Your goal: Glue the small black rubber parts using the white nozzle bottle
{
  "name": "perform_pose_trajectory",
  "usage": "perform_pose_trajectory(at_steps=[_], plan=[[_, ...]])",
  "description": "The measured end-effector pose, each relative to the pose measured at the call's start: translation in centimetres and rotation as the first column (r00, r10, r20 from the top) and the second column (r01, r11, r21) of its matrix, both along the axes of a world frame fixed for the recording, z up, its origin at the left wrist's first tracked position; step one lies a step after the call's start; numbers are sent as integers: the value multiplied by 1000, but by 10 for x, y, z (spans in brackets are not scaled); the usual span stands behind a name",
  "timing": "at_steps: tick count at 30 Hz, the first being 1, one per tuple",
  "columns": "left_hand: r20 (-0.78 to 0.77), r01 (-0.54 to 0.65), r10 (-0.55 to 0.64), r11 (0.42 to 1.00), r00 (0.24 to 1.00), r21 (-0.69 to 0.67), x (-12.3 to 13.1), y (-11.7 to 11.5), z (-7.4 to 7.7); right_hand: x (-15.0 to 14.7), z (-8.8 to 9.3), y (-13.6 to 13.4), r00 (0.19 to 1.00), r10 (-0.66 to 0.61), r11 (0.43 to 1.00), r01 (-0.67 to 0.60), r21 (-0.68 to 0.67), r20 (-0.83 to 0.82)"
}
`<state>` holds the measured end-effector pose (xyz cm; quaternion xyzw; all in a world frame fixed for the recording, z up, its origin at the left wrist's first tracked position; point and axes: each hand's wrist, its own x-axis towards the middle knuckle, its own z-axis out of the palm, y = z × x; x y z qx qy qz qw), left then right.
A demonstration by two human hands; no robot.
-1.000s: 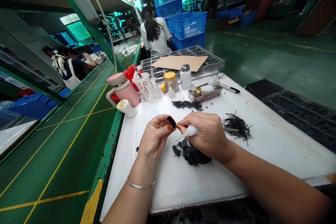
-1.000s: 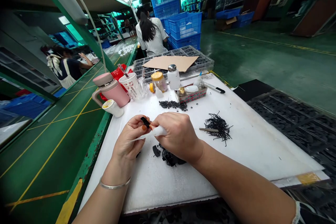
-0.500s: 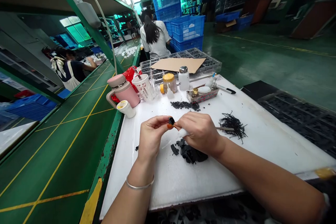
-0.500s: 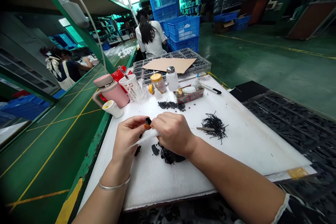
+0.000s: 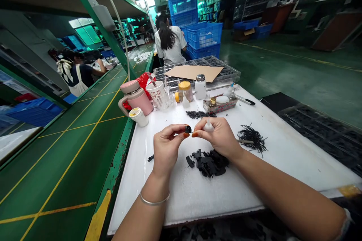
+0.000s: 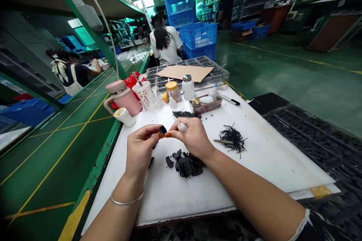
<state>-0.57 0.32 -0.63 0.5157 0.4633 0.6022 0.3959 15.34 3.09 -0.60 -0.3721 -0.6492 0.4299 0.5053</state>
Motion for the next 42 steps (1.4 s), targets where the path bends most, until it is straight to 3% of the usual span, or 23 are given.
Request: perform_pose_trajectory(at_steps=[7, 16, 24, 30, 37, 42], plan=[[-92, 18, -9, 996, 996, 93, 1, -4, 3, 0, -4, -3, 999, -26, 997, 22, 77, 44], [-129, 19, 9, 977, 992, 215, 5, -5, -1, -7, -3, -3, 999, -32, 999, 31, -29, -35], [-4, 6, -6, 998, 1000, 61, 3, -2, 0, -3, -9, 5, 992, 74, 987, -87, -135, -100], [81, 72, -74, 997, 994, 32, 2, -2, 0, -1, -7, 3, 996, 74, 993, -78, -86, -57], [51, 210, -211, 978, 976, 8, 0, -2, 2, -3, -8, 2, 997, 65, 997, -66, -50, -29], [194, 268, -251, 962, 948, -61, -3, 1, -2, -4, -8, 1, 990, 123, 990, -127, -60, -67]])
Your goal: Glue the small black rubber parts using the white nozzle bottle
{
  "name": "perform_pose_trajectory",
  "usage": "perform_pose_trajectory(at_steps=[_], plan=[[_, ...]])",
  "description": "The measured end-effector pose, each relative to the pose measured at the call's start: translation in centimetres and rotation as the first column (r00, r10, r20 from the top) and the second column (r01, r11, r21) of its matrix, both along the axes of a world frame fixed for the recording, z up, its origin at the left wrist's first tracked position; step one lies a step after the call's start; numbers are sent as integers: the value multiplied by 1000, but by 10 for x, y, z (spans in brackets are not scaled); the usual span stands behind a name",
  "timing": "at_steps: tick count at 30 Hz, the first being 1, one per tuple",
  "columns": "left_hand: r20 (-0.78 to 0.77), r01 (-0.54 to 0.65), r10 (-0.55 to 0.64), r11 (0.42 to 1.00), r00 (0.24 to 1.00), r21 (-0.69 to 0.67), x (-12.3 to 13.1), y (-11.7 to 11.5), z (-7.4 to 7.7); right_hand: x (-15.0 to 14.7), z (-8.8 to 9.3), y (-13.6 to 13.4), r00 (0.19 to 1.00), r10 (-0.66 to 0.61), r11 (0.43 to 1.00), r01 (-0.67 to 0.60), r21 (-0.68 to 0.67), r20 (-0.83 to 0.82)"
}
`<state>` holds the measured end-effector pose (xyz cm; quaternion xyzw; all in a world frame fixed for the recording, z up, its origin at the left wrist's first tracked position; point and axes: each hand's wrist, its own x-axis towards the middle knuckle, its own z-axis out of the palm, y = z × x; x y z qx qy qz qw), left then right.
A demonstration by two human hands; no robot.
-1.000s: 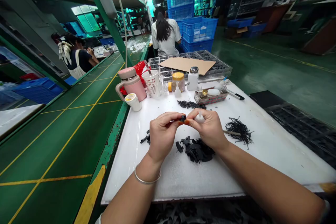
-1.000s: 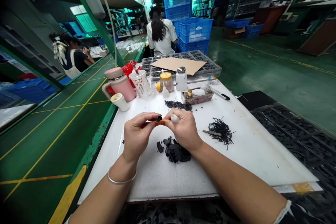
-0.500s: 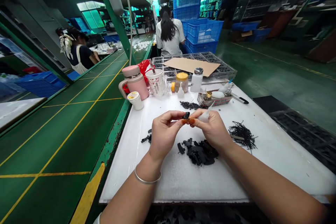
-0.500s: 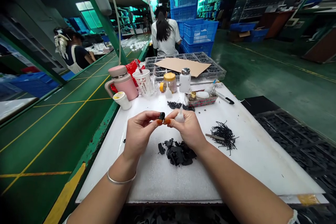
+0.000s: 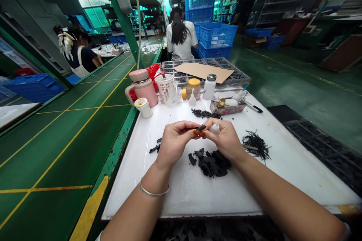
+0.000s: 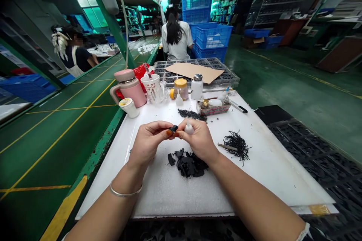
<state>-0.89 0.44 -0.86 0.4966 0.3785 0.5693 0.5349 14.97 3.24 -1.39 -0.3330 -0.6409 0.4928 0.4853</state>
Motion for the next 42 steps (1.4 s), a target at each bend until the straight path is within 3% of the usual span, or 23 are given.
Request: perform_pose_trajectory(at_steps=[18, 23, 27, 30, 34, 39, 42], plan=[[28, 53, -51, 995, 998, -86, 0, 0, 4, -3, -1, -1, 993, -100, 993, 95, 69, 70], [16, 39, -38, 996, 999, -84, -6, 1, 5, 1, -1, 3, 999, -21, 999, 20, -40, -26], [-16, -3, 1, 994, 1000, -111, -10, 3, 8, 19, 16, 5, 995, -69, 996, 65, -56, -73], [-81, -33, 24, 993, 996, -114, -11, 4, 8, 35, 37, 4, 980, -150, 988, 147, 36, 127], [-143, -47, 28, 991, 989, -128, -9, 5, 7, 47, 54, 3, 951, -120, 993, 112, 46, 285], [-205, -60, 25, 984, 978, -165, -6, 5, 7, 50, 43, 5, 947, -305, 950, 295, 106, 96], [-233, -56, 14, 983, 972, -176, -4, 4, 8, 51, 33, 4, 942, -332, 935, 336, 115, -54]])
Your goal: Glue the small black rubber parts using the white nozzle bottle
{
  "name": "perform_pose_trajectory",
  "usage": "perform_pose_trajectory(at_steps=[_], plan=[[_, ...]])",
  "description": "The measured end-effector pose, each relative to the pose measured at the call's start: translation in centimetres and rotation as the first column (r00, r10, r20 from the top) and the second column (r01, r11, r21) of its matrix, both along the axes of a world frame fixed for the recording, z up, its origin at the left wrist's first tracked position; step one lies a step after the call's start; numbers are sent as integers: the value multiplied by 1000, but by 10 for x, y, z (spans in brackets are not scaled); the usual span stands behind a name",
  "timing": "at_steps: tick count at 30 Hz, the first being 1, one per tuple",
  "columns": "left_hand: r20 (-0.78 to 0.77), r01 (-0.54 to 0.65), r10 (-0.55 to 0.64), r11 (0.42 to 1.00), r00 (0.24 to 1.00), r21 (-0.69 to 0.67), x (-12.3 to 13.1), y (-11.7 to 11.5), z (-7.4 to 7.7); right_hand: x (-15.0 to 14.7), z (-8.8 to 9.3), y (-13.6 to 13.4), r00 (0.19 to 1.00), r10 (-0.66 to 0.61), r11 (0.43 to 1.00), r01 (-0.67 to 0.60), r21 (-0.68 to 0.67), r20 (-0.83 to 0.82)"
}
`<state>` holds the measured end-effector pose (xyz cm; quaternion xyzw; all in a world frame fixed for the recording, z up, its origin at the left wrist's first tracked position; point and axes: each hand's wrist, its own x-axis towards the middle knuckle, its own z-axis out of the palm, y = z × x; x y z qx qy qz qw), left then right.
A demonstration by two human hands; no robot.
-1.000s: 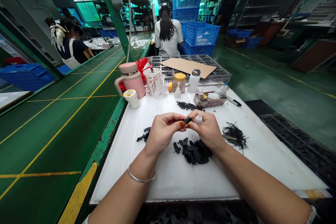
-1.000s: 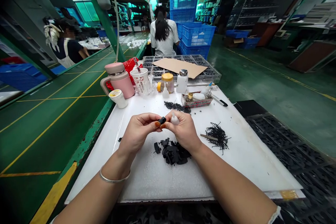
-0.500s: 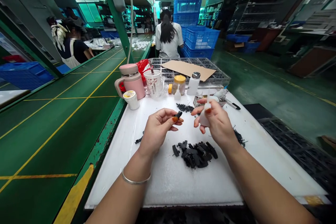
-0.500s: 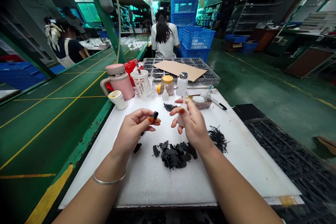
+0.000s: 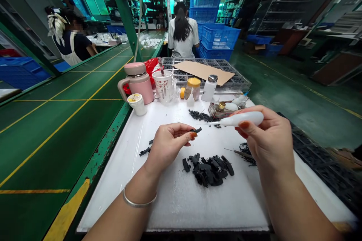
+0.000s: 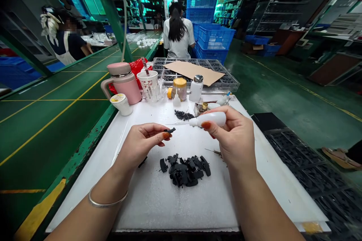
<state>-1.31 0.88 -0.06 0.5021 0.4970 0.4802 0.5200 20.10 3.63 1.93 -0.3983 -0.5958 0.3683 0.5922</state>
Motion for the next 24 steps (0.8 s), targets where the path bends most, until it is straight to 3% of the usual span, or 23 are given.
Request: perform_pose_trajectory(at_steps=[8, 24], plan=[[-81, 9, -8, 1000, 997, 4, 4, -5, 3, -9, -3, -6, 992, -129, 973, 124, 195, 15], [-141, 3, 5, 999, 990, 52, 4, -7, 2, -13, -6, -7, 982, -171, 965, 150, 215, 82]])
